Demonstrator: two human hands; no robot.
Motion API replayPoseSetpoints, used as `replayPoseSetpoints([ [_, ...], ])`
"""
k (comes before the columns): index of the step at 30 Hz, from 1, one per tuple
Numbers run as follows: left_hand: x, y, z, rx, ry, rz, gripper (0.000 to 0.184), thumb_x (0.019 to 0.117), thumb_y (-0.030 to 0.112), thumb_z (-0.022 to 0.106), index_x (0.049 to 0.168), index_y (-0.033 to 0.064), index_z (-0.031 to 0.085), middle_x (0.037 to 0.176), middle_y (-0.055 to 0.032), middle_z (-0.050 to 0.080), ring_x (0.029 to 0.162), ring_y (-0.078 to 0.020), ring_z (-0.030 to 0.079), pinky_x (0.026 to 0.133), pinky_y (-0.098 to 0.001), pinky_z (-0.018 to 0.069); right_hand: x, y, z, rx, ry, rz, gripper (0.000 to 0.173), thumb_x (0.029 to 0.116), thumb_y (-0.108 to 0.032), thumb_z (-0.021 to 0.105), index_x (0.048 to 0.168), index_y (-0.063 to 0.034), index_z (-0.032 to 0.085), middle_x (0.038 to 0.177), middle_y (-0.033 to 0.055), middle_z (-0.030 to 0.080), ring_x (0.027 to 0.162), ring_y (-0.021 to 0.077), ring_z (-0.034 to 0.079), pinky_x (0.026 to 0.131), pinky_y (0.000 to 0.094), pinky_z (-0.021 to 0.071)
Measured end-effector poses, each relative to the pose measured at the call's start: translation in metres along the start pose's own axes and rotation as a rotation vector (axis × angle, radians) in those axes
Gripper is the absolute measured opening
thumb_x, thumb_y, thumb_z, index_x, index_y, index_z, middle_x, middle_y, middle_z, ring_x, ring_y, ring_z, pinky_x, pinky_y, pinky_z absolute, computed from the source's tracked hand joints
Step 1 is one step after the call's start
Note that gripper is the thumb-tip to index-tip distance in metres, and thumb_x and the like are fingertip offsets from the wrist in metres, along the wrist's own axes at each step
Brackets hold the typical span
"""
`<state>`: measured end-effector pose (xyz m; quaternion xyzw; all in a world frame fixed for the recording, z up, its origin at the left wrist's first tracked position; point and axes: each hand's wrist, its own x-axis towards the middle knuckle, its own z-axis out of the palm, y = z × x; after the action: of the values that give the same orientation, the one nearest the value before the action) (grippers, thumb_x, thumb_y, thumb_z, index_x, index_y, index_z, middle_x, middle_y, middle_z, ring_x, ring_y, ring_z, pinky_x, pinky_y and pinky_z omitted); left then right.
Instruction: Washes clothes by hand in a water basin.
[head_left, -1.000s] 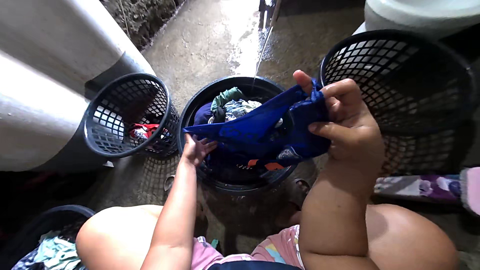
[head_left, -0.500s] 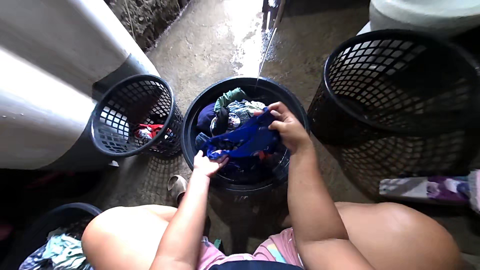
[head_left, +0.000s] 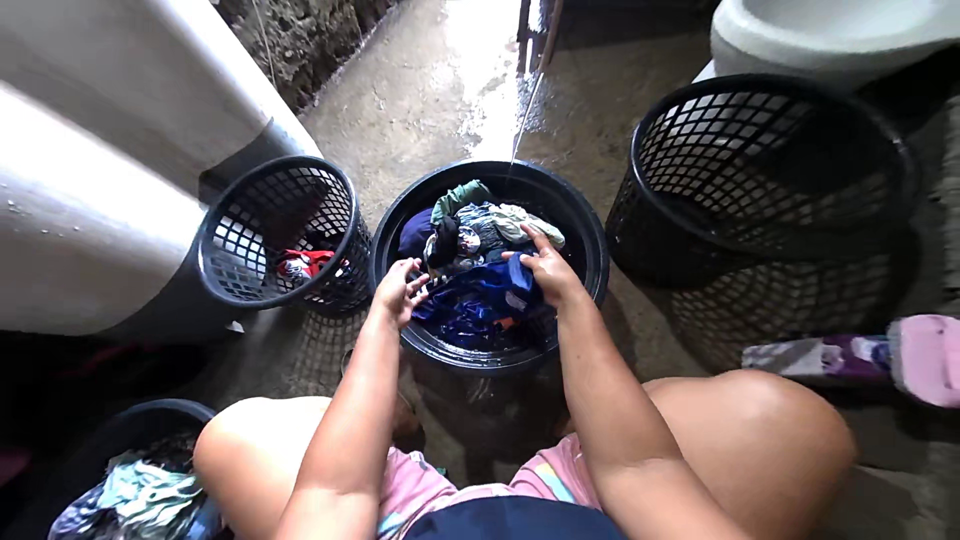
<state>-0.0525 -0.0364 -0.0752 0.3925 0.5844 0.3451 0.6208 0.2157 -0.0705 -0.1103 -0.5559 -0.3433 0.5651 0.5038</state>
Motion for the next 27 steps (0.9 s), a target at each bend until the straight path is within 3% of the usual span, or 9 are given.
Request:
replayPoseSetpoints([
  [3, 0.000, -0.014, 0.005, -0.007, -0.031, -0.102, 0.045, 0.1114, 0.041, 0.033, 0.134, 0.0114, 0.058, 0.130, -0.0072, 0.065, 0.110, -0.0216, 0.066, 0.092, -0.0420, 0.0538, -0.017, -0.023, 0.013, 0.033, -0.143, -0.050, 0.061, 0.1076, -0.002, 0.038, 0.163, -0.0248, 0.027, 0.137, 0.0112, 0.066, 0.112, 0.0209, 0.069, 0.093, 0.0390, 0.0552],
  [8, 0.001, -0.060, 0.041, -0.300, -0.067, -0.323, 0.058, 0.1109, 0.042, 0.041, 0.153, 0.0020, 0.035, 0.149, -0.0227, 0.046, 0.128, -0.0348, 0.055, 0.103, -0.0469, 0.0517, -0.063, -0.072, 0.046, 0.029, -0.415, -0.187, 0.062, 0.1060, 0.000, 0.041, 0.163, -0.0219, 0.028, 0.140, 0.0135, 0.064, 0.114, 0.0222, 0.068, 0.094, 0.0379, 0.0567],
  [10, 0.000, -0.064, 0.047, -0.339, -0.084, -0.351, 0.060, 0.1085, 0.053, 0.038, 0.144, 0.0053, 0.043, 0.132, -0.0194, 0.059, 0.109, -0.0291, 0.064, 0.088, -0.0426, 0.0566, -0.081, -0.086, 0.056, 0.019, -0.522, -0.233, 0.064, 0.1050, 0.002, 0.040, 0.163, -0.0201, 0.027, 0.141, 0.0143, 0.063, 0.115, 0.0212, 0.068, 0.095, 0.0357, 0.0569],
  [13, -0.003, -0.058, 0.035, -0.185, -0.227, -0.326, 0.077, 0.1052, 0.067, 0.024, 0.143, 0.0066, 0.052, 0.125, -0.0168, 0.064, 0.107, -0.0274, 0.064, 0.090, -0.0457, 0.0537, -0.099, -0.097, 0.057, -0.011, -0.541, -0.246, 0.062, 0.1061, 0.000, 0.040, 0.163, -0.0219, 0.029, 0.141, 0.0120, 0.063, 0.114, 0.0194, 0.069, 0.095, 0.0342, 0.0570],
  [15, -0.011, -0.047, 0.020, -0.018, -0.229, -0.204, 0.074, 0.1075, 0.063, 0.016, 0.139, 0.0113, 0.059, 0.116, -0.0122, 0.068, 0.099, -0.0228, 0.064, 0.085, -0.0428, 0.0526, -0.101, -0.098, 0.052, -0.048, -0.470, -0.243, 0.060, 0.1069, -0.001, 0.040, 0.162, -0.0238, 0.032, 0.141, 0.0103, 0.064, 0.115, 0.0196, 0.069, 0.095, 0.0356, 0.0569],
  [18, -0.017, -0.035, -0.005, 0.032, -0.151, -0.137, 0.062, 0.1099, 0.057, 0.023, 0.132, 0.0148, 0.062, 0.077, 0.0000, 0.058, 0.068, -0.0132, 0.057, 0.068, -0.0329, 0.0522, -0.087, -0.089, 0.044, -0.076, -0.375, -0.257, 0.058, 0.1052, 0.001, 0.042, 0.159, -0.0198, 0.037, 0.141, 0.0103, 0.064, 0.118, 0.0203, 0.068, 0.098, 0.0364, 0.0562],
  [21, -0.025, -0.041, -0.022, 0.259, -0.191, -0.122, 0.045, 0.1115, 0.042, 0.039, 0.125, 0.0078, 0.065, 0.095, -0.0079, 0.065, 0.084, -0.0174, 0.063, 0.080, -0.0377, 0.0544, -0.075, -0.079, 0.043, -0.109, -0.306, -0.226, 0.056, 0.1047, 0.001, 0.044, 0.157, -0.0182, 0.041, 0.142, 0.0091, 0.063, 0.120, 0.0190, 0.067, 0.098, 0.0362, 0.0553],
  [24, -0.031, -0.057, -0.032, 0.749, -0.265, -0.103, 0.036, 0.1065, 0.029, 0.055, 0.128, 0.0016, 0.065, 0.128, -0.0200, 0.065, 0.119, -0.0288, 0.062, 0.105, -0.0500, 0.0472, -0.061, -0.065, 0.040, -0.210, -0.175, -0.186, 0.053, 0.1029, -0.002, 0.054, 0.153, -0.0148, 0.047, 0.140, 0.0100, 0.065, 0.118, 0.0188, 0.067, 0.098, 0.0387, 0.0542],
  [27, -0.038, -0.059, -0.039, 1.120, -0.302, -0.193, 0.044, 0.0979, 0.025, 0.066, 0.133, -0.0011, 0.062, 0.134, -0.0259, 0.061, 0.127, -0.0378, 0.057, 0.107, -0.0578, 0.0434, -0.042, -0.036, 0.026, -0.409, -0.080, -0.083, 0.061, 0.0932, -0.002, 0.071, 0.150, -0.0131, 0.052, 0.139, 0.0159, 0.063, 0.122, 0.0289, 0.064, 0.102, 0.0498, 0.0522],
])
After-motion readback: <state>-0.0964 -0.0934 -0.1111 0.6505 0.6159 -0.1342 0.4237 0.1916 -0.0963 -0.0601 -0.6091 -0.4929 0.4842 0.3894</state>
